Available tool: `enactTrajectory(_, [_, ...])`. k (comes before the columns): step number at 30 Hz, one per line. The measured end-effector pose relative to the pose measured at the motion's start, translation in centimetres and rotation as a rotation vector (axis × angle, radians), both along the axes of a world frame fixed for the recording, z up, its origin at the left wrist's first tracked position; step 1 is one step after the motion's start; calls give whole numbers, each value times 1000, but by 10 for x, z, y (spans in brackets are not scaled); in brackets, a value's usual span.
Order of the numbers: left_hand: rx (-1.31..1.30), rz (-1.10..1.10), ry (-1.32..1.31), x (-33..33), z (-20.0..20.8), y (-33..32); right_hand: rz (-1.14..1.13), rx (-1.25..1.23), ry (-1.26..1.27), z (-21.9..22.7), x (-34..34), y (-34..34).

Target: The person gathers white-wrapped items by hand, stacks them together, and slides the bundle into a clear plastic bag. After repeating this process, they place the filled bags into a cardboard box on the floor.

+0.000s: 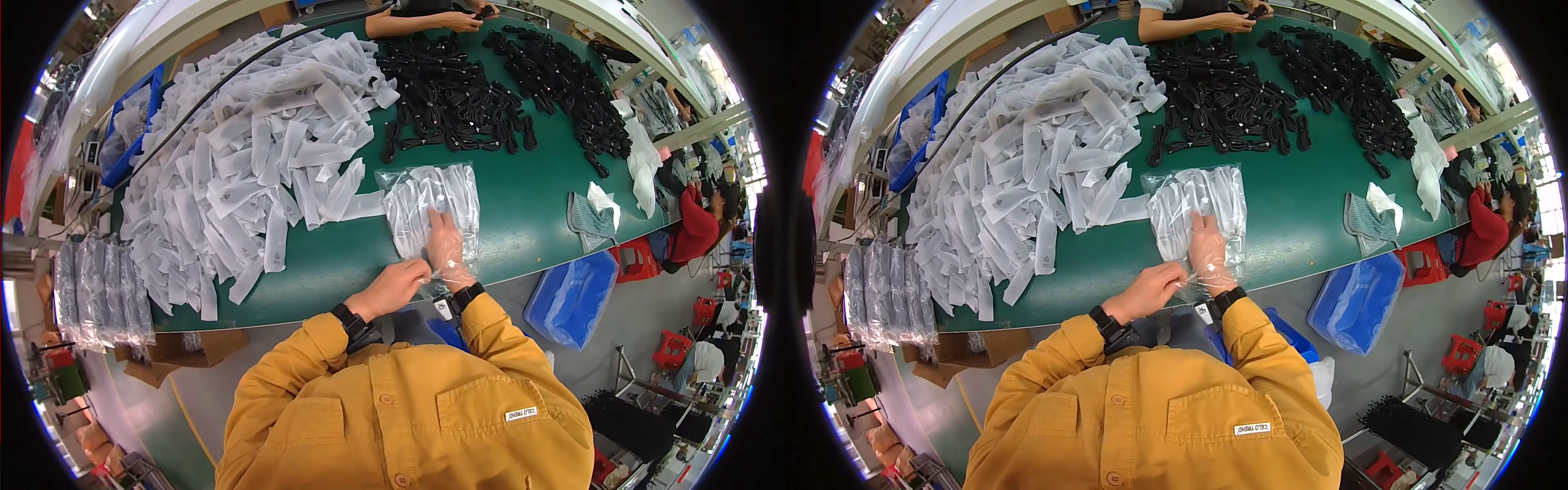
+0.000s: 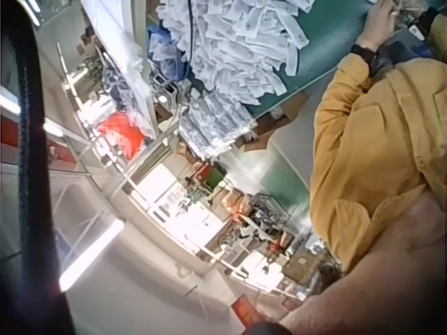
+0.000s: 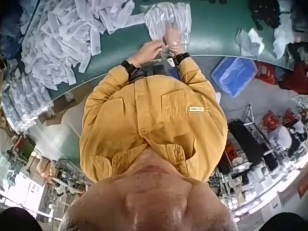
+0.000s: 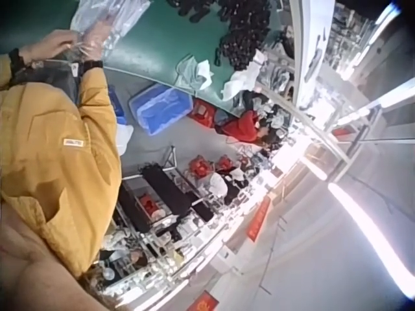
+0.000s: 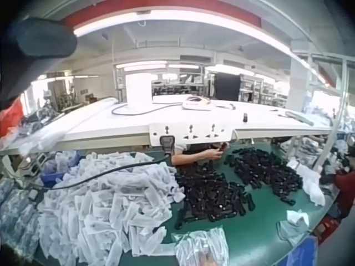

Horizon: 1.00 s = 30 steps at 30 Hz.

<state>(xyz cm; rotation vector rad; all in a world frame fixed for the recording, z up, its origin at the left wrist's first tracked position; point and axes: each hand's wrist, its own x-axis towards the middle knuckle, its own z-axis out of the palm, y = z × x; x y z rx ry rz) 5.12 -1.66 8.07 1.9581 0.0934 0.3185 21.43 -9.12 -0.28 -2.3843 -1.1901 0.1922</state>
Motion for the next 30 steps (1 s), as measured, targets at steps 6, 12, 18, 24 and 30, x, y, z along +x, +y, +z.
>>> enactTrajectory(6, [6,-53,-4,2,-4,-3,47,-133,-174,3,32,7])
enactTrajectory(12, [19,-52,24,0,-2,-3,-49,247,-182,-8,40,11])
enactTrajectory(18, [-19,-37,39,3,-5,-3,-367,349,770,-1,44,-7])
enactTrajectory(24, [-6,-24,31,5,-1,-3,-317,-21,105,24,11,-23])
enactTrajectory(30, [-59,-74,34,7,3,-4,-17,20,101,-11,-24,-34])
